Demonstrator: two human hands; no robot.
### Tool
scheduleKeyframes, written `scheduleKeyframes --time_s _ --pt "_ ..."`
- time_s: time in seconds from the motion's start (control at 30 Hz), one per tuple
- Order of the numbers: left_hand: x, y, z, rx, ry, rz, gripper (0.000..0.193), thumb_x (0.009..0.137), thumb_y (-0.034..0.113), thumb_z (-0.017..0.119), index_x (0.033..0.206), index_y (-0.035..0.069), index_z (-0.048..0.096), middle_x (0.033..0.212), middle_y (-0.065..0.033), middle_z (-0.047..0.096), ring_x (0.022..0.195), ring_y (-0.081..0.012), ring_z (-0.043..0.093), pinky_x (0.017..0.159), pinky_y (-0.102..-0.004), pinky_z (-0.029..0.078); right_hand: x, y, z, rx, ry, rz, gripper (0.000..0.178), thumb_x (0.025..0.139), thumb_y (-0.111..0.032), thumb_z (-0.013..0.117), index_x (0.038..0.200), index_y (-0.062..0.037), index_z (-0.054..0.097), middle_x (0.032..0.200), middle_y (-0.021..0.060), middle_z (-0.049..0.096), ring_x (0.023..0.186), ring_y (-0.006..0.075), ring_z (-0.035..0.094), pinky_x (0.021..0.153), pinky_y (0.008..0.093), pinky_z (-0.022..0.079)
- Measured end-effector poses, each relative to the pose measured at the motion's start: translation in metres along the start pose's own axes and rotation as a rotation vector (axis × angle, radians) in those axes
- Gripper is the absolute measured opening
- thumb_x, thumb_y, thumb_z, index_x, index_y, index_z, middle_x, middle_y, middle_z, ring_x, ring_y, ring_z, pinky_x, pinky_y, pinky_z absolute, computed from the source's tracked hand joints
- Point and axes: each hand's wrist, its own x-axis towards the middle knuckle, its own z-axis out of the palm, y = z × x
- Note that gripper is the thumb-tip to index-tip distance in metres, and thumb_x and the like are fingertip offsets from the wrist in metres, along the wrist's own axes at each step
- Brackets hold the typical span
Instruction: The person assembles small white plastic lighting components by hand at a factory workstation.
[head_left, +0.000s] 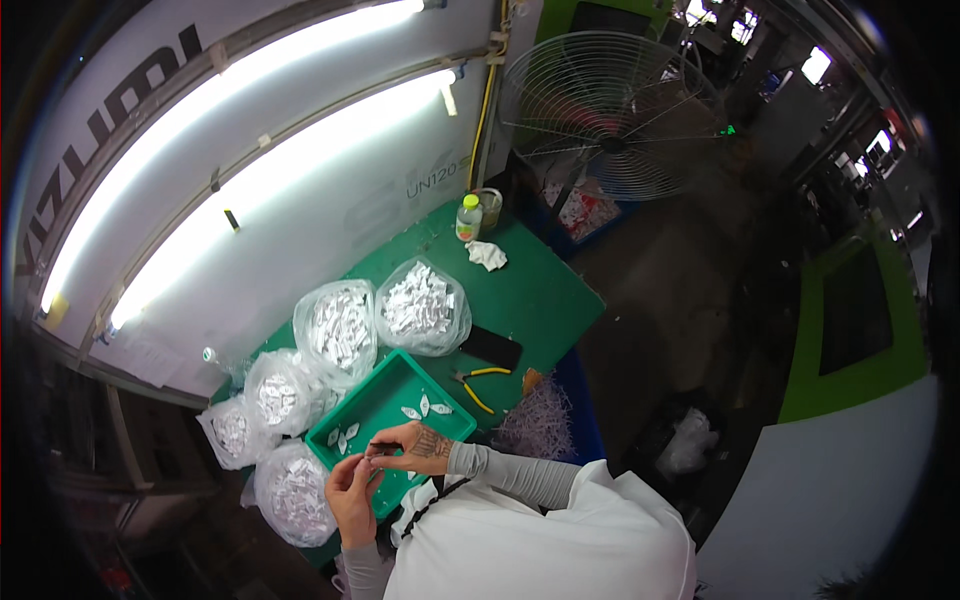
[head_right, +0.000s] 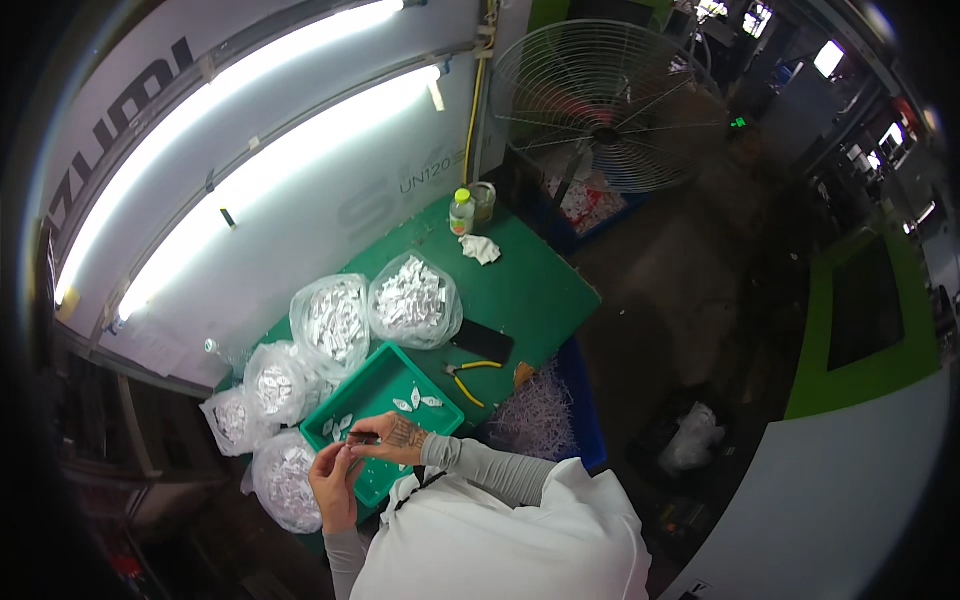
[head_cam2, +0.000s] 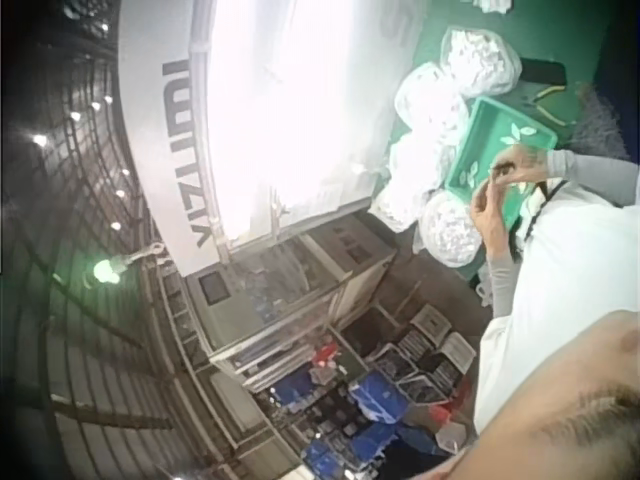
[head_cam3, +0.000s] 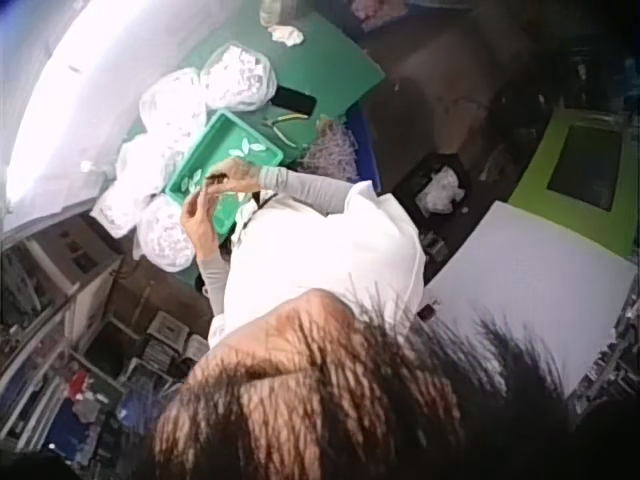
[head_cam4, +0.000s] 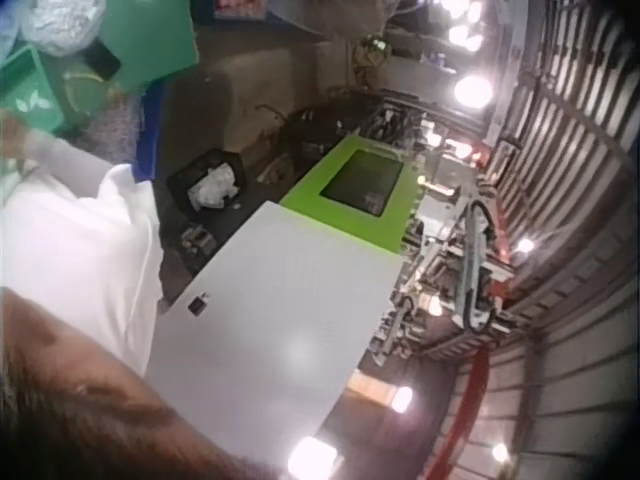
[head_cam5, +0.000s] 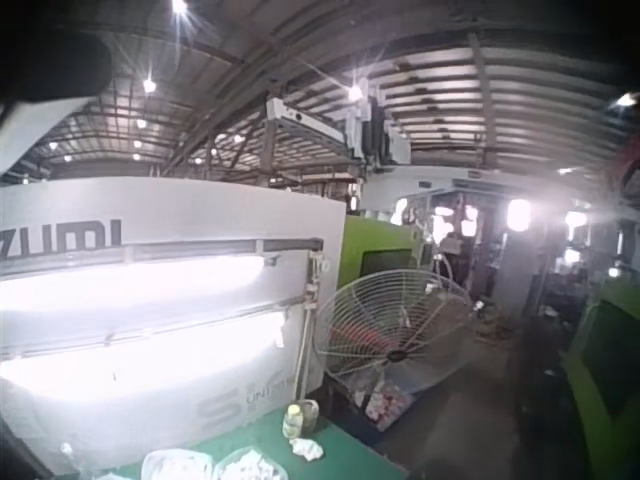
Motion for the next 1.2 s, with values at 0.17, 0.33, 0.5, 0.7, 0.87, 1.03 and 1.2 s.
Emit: scheduleKeyframes --time_s 0.17,0.33,0.5,0.7,0.87,1.03,1.2 --pt "-0.002 -0.006 -0.004 0.164 0.098 0.092 0.015 0.091 0.003 0.067 0.104 -0.002 0.064 0.095 -0.008 0.069 0.083 -0.0141 0.067 0.073 -0.0251 0.057 0.003 -0.009 -0.002 0.061 -0.003 0.182 0.038 0.092 -0.033 0.067 0.115 -0.0021 0.066 0.1 0.008 0.071 0.089 0.0121 0.066 0.08 0.0269 0.053" --pt "-0.001 -0.003 0.0 0.226 0.09 0.146 0.014 0.09 0.002 0.068 0.102 -0.003 0.064 0.093 -0.0096 0.07 0.081 -0.0148 0.067 0.072 -0.0255 0.055 0.006 0.004 0.001 0.299 0.021 0.086 0.033 0.093 -0.026 0.067 0.115 -0.001 0.067 0.101 0.0091 0.072 0.09 0.0125 0.068 0.082 0.027 0.054" --pt "-0.006 -0.007 -0.005 0.41 0.053 0.31 0.014 0.089 0.001 0.067 0.102 -0.004 0.065 0.089 -0.0055 0.068 0.078 -0.0107 0.064 0.07 -0.0235 0.053 0.012 -0.004 -0.005 0.115 0.017 0.089 0.029 0.089 -0.023 0.067 0.107 -0.0003 0.069 0.095 0.0104 0.073 0.085 0.0146 0.069 0.079 0.0285 0.054" --pt "-0.013 -0.017 -0.034 0.756 0.108 0.351 0.024 0.091 0.013 0.072 0.108 -0.003 0.068 0.095 -0.0087 0.071 0.085 -0.0135 0.063 0.077 -0.0272 0.051 0.017 0.005 0.001 0.097 -0.118 0.081 0.03 0.09 -0.023 0.065 0.105 0.0034 0.064 0.092 0.0066 0.069 0.084 0.0096 0.063 0.076 0.0266 0.052" --pt "-0.03 -0.002 -0.011 0.644 0.141 0.273 0.022 0.09 0.014 0.073 0.101 -0.004 0.07 0.093 -0.0081 0.071 0.084 -0.0128 0.062 0.076 -0.027 0.05 0.013 0.006 0.004 0.072 -0.162 0.071 0.029 0.088 -0.022 0.064 0.102 0.0034 0.062 0.088 0.005 0.066 0.08 0.0087 0.06 0.073 0.0262 0.051" --pt "-0.029 -0.005 -0.012 0.55 0.12 0.264 0.021 0.091 0.014 0.072 0.102 -0.004 0.07 0.091 -0.0067 0.07 0.083 -0.0122 0.062 0.075 -0.0271 0.05 0.014 0.007 0.006 0.088 -0.137 0.082 0.029 0.088 -0.022 0.064 0.103 0.0028 0.063 0.089 0.005 0.066 0.081 0.0097 0.06 0.074 0.0259 0.051" --pt "-0.024 -0.012 -0.022 0.402 0.097 0.267 0.023 0.091 0.013 0.071 0.106 -0.004 0.067 0.091 -0.0066 0.069 0.081 -0.0124 0.062 0.073 -0.0271 0.051 0.015 -0.006 0.006 0.048 -0.147 0.011 0.035 0.091 -0.028 0.066 0.107 0.0028 0.063 0.096 0.0067 0.068 0.086 0.0099 0.062 0.079 0.0259 0.052"
